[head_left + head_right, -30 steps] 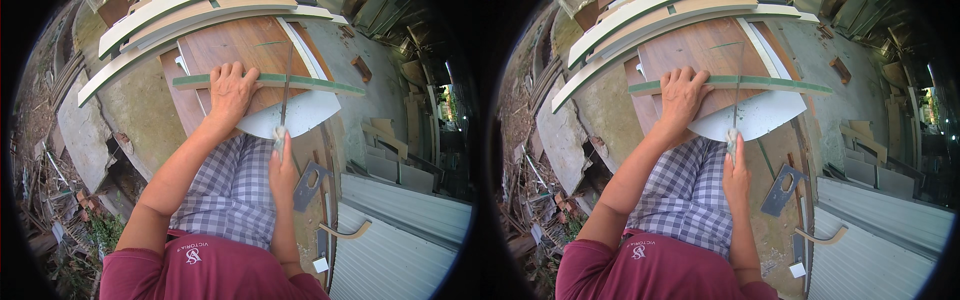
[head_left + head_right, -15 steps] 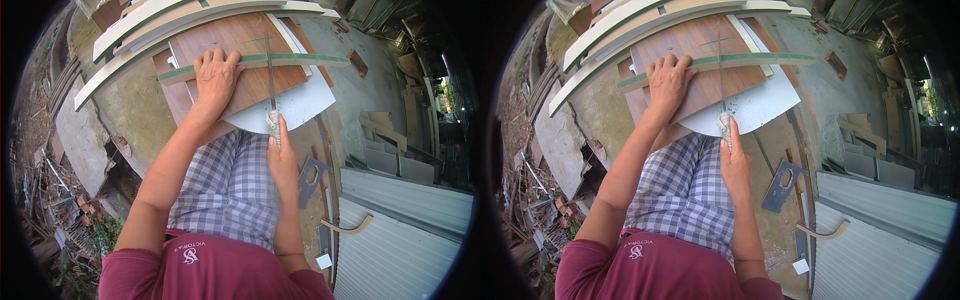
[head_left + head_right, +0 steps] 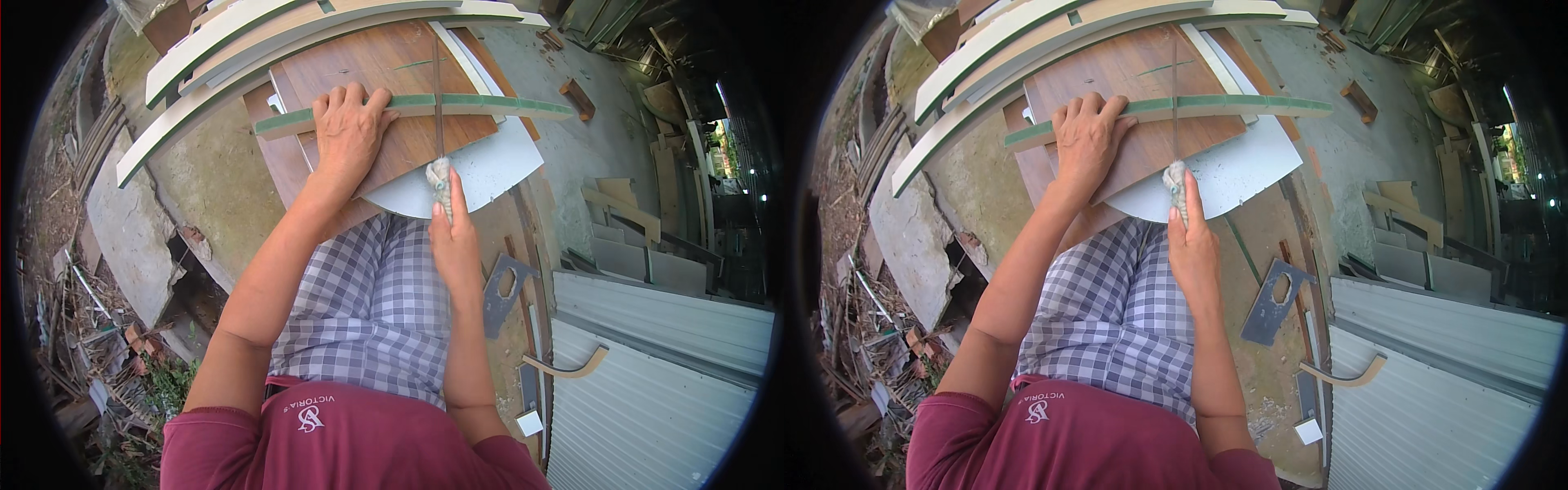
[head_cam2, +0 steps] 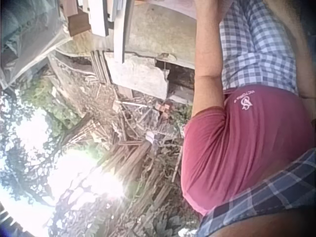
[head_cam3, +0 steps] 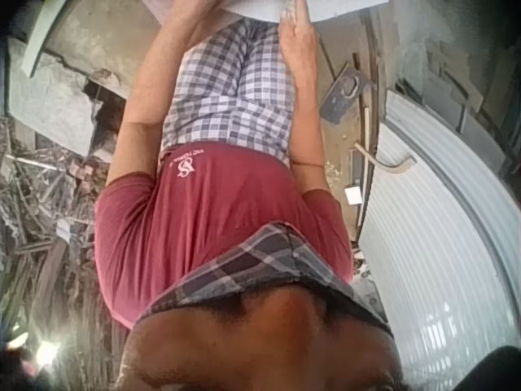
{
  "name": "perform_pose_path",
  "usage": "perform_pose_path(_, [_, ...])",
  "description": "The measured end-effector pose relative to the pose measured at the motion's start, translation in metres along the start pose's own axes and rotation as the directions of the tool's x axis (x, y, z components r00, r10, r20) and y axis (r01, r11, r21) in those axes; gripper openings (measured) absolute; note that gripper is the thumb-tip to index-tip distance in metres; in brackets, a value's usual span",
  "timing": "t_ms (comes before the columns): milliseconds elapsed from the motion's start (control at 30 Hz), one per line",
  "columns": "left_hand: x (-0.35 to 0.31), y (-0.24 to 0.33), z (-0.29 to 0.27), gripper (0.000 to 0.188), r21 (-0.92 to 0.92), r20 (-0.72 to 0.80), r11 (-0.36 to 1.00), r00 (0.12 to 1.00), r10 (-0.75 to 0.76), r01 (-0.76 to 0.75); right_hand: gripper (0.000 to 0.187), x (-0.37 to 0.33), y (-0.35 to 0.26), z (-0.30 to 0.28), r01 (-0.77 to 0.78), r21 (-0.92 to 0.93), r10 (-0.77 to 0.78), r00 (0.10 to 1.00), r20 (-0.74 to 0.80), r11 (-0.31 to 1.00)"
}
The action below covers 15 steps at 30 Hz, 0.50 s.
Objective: Sawing a thin strip of material using a handsaw in a workshop.
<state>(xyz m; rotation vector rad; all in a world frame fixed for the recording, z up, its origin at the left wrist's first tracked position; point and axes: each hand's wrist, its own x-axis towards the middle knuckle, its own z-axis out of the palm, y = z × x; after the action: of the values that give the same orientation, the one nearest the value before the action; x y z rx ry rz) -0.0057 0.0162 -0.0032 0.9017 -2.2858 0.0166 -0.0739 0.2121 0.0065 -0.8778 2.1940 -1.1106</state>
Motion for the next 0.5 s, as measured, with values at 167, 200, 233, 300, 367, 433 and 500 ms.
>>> perform_pose_path(167, [0.001,0.001,0.000,0.021,-0.029,0.006,1.000,1.000,-0.003,0.003,0.055,-0.022,0.005,0.008,-0.028,-0.037,0.028,1.000,-0.012,0.999])
perform_pose_path(200, [0.001,-0.001,-0.001,0.021,-0.022,0.004,1.000,1.000,-0.006,0.006,0.055,-0.037,0.015,0.011,0.082,-0.088,-0.088,0.994,-0.066,0.993])
perform_pose_path(233, [0.000,-0.002,-0.001,0.022,-0.011,0.007,1.000,1.000,-0.007,0.007,0.055,-0.049,0.020,0.010,0.083,-0.088,-0.089,0.994,-0.062,0.993])
perform_pose_path(300, [-0.001,-0.002,-0.001,0.022,-0.010,0.018,1.000,1.000,-0.001,0.001,0.055,-0.069,0.022,0.008,-0.074,0.036,0.073,0.997,0.021,0.997])
perform_pose_path(367, [0.002,-0.005,-0.003,0.022,-0.032,-0.026,0.999,0.999,0.027,-0.027,0.054,-0.063,0.014,0.004,-0.069,0.040,0.068,0.997,0.018,0.997])
perform_pose_path(433, [0.000,-0.006,-0.004,0.022,-0.032,-0.013,0.999,0.999,0.035,-0.035,0.054,-0.039,0.000,-0.001,-0.050,0.047,0.049,0.999,0.019,0.998])
perform_pose_path(500, [0.000,-0.004,-0.002,0.022,-0.034,-0.003,0.999,0.999,0.043,-0.043,0.054,-0.009,-0.012,-0.004,-0.085,0.044,0.083,0.996,0.032,0.995])
